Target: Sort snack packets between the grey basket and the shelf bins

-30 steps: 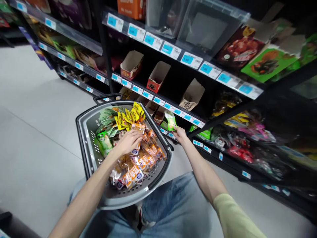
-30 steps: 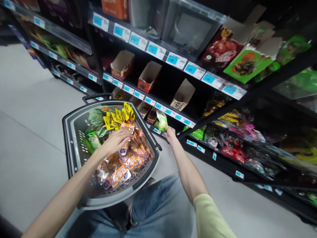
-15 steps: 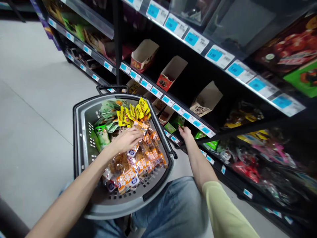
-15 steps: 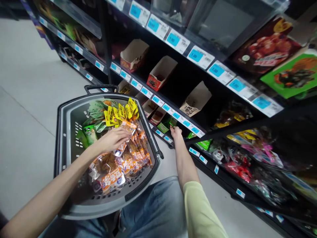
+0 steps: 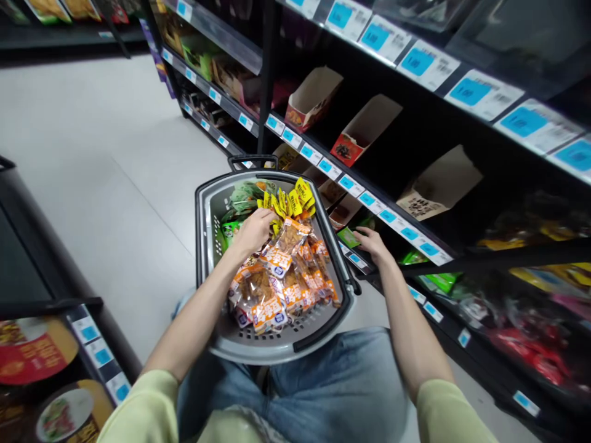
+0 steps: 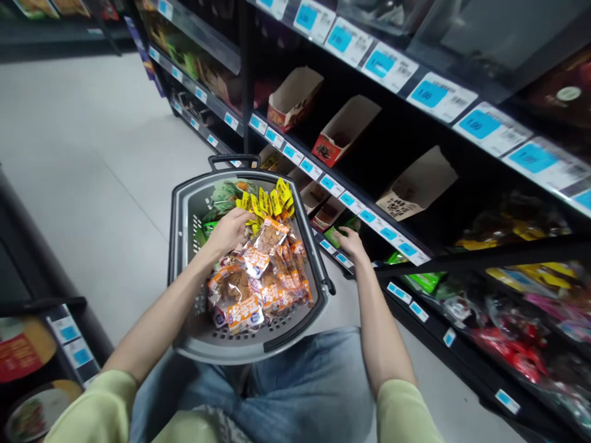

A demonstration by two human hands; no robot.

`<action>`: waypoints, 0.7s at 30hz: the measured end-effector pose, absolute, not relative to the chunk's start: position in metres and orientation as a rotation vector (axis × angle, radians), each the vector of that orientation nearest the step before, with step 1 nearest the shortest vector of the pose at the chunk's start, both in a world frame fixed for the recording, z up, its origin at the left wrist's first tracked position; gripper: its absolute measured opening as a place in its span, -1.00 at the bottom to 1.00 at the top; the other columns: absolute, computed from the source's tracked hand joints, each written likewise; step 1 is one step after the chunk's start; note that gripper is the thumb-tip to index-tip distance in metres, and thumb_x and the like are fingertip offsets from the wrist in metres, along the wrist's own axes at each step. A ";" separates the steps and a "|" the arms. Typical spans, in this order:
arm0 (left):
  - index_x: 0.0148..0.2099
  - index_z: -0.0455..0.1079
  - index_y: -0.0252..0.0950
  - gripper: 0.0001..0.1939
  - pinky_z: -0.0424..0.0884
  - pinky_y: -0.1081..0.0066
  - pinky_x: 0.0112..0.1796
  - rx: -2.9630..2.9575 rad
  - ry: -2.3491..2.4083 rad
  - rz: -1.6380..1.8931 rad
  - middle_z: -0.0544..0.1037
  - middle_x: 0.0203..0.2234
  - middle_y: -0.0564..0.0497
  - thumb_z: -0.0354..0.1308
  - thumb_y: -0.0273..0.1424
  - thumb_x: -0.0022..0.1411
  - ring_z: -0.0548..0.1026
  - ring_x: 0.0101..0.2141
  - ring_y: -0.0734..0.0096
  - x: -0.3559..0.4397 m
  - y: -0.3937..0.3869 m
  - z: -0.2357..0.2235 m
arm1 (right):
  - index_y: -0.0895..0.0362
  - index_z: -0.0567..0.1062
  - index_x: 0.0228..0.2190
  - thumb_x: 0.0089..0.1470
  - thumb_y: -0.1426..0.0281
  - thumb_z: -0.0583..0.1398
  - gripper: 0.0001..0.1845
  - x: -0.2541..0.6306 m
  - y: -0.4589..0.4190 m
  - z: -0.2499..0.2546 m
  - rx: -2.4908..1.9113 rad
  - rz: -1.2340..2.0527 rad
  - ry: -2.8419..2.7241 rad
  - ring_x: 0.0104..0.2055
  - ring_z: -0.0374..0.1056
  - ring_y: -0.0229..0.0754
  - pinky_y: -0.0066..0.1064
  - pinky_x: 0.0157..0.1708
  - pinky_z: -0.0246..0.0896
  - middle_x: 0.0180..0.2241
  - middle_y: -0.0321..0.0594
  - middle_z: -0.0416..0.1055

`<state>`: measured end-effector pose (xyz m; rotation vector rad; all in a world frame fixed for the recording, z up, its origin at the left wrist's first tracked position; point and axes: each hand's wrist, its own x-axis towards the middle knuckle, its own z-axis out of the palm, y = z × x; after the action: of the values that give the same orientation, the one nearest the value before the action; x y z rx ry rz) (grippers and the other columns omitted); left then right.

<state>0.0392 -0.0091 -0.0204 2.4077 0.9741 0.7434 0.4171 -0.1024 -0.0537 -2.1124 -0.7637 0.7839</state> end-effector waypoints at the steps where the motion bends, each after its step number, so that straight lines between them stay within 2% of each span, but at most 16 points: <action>1: -0.07 0.46 -0.30 -0.53 0.35 0.25 -0.03 2.408 1.023 0.751 0.51 -0.15 -0.12 -0.13 -0.69 0.10 0.41 -0.07 0.22 0.037 -0.009 -0.018 | 0.21 0.53 -0.18 -0.05 0.36 0.31 -0.66 0.411 -0.107 -0.046 -2.136 0.777 -0.861 -0.30 0.46 -0.15 -0.32 -0.27 0.43 -0.30 -0.11 0.53; 6: -0.17 0.42 -0.31 -0.66 0.33 0.24 -0.10 2.357 1.218 0.820 0.46 -0.22 -0.13 -0.10 -0.65 0.14 0.39 -0.12 0.17 0.028 -0.012 -0.005 | 0.17 0.54 -0.11 0.06 0.23 0.21 -0.60 0.365 -0.129 0.003 -2.133 0.422 -1.185 -0.16 0.47 -0.01 -0.12 -0.09 0.37 -0.18 -0.02 0.54; 10: -0.19 0.39 -0.34 -0.74 0.29 0.14 -0.06 2.197 1.429 0.920 0.45 -0.20 -0.19 -0.07 -0.64 0.17 0.37 -0.07 0.06 0.012 -0.009 -0.008 | 0.15 0.51 -0.08 0.11 0.22 0.16 -0.62 0.307 -0.135 0.036 -1.943 0.221 -1.354 -0.13 0.48 -0.01 -0.14 -0.13 0.40 -0.06 0.01 0.48; 12: -0.23 0.41 -0.35 -0.78 0.30 0.11 -0.06 2.139 1.506 0.862 0.46 -0.23 -0.22 -0.01 -0.64 0.14 0.38 -0.06 0.00 0.004 -0.006 -0.019 | 0.14 0.50 -0.08 0.13 0.24 0.15 -0.64 0.279 -0.136 0.045 -1.841 0.201 -1.471 -0.11 0.46 -0.02 -0.14 -0.12 0.41 -0.01 0.01 0.45; 16: -0.34 0.45 -0.36 -0.90 0.35 0.10 -0.08 2.033 1.612 0.584 0.49 -0.30 -0.25 0.13 -0.59 0.11 0.44 -0.09 -0.05 -0.006 -0.006 -0.046 | 0.11 0.47 -0.06 0.17 0.27 0.12 -0.66 0.250 -0.132 0.048 -1.723 0.159 -1.726 0.06 0.35 0.04 -0.05 0.03 0.32 0.07 0.00 0.37; 18: -0.37 0.46 -0.39 -0.92 0.37 0.07 -0.10 2.059 1.671 0.454 0.48 -0.25 -0.32 0.14 -0.57 0.11 0.45 -0.11 -0.09 -0.006 -0.008 -0.054 | 0.12 0.46 -0.04 0.17 0.29 0.12 -0.66 0.246 -0.129 0.046 -1.712 0.138 -1.776 0.10 0.31 0.06 -0.02 0.08 0.27 0.07 0.01 0.37; 21: -0.34 0.49 -0.43 -0.85 0.38 0.07 -0.13 2.158 1.743 0.407 0.46 -0.16 -0.41 0.08 -0.58 0.16 0.44 -0.11 -0.09 -0.006 -0.011 -0.054 | 0.16 0.46 -0.06 0.16 0.32 0.12 -0.66 0.246 -0.125 0.043 -1.725 0.123 -1.797 0.09 0.31 0.08 -0.04 0.11 0.23 0.04 0.04 0.38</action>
<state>-0.0058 -0.0107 -0.0541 2.1583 1.7427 0.4066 0.2459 -0.1250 0.0426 -1.7249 -1.7966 0.1225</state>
